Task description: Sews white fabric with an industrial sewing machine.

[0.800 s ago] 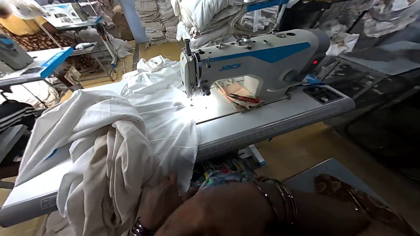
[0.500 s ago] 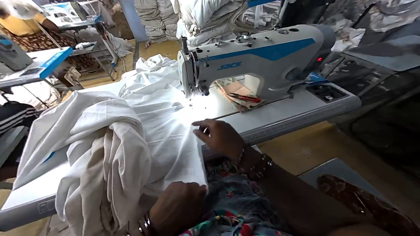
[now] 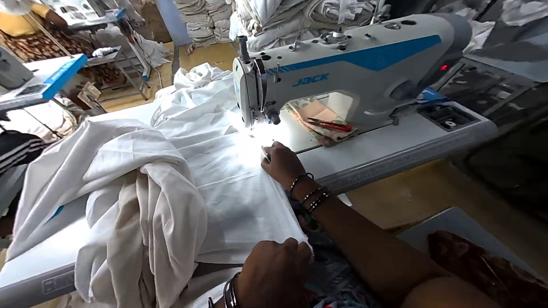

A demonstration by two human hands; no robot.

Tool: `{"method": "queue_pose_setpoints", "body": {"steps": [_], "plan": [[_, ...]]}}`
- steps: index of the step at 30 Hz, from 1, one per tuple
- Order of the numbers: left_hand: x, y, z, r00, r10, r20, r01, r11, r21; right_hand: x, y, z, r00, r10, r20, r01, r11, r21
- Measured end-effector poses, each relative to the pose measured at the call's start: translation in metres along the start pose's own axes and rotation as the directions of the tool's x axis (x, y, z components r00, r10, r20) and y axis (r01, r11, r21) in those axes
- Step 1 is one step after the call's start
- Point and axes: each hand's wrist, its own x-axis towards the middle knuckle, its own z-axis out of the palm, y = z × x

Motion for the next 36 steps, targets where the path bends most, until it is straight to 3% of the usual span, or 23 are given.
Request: {"method": "queue_pose_setpoints", "body": {"steps": [5, 7, 9, 12, 18, 23, 28, 30, 34, 36], "plan": [[0.008, -0.01, 0.012, 0.985, -0.161, -0.053, 0.162, 0.987, 0.0, -0.001, 0.002, -0.001, 0.999, 0.01, 0.034, -0.011, 1.0, 0.01], [0.012, -0.008, 0.012, 0.952, -0.307, 0.015, 0.307, 0.952, -0.02, 0.0, 0.002, -0.002, 0.999, 0.017, 0.046, -0.017, 1.0, 0.002], [0.018, -0.006, 0.001, 0.848, -0.482, 0.22, 0.504, 0.862, -0.055, -0.002, 0.003, -0.001, 1.0, 0.001, 0.024, -0.001, 1.0, -0.002], [0.028, -0.012, -0.011, 0.677, -0.574, 0.461, 0.662, 0.748, -0.04, -0.009, 0.008, 0.001, 0.998, -0.05, -0.038, 0.05, 0.999, 0.017], [0.024, 0.004, -0.01, 0.695, -0.58, 0.426, 0.58, 0.801, 0.145, -0.011, 0.006, -0.001, 0.999, -0.037, -0.039, 0.038, 0.999, 0.018], [0.029, 0.004, -0.017, 0.619, -0.602, 0.504, 0.631, 0.763, 0.137, -0.01, 0.007, -0.003, 0.999, -0.041, -0.021, 0.042, 0.999, 0.022], [0.018, -0.002, -0.007, 0.718, -0.575, 0.393, 0.6, 0.797, 0.069, -0.011, 0.008, -0.001, 0.998, -0.05, -0.031, 0.051, 0.999, 0.012], [0.018, -0.002, -0.009, 0.701, -0.587, 0.406, 0.626, 0.779, 0.046, -0.013, 0.008, -0.001, 0.998, -0.054, -0.034, 0.055, 0.998, 0.015], [0.026, -0.005, -0.015, 0.599, -0.636, 0.486, 0.719, 0.695, 0.023, -0.014, 0.008, -0.003, 0.998, -0.063, -0.029, 0.063, 0.998, 0.008], [0.026, -0.007, -0.014, 0.594, -0.649, 0.476, 0.731, 0.682, 0.018, -0.013, 0.008, -0.003, 0.998, -0.061, -0.028, 0.062, 0.998, 0.006]]}}
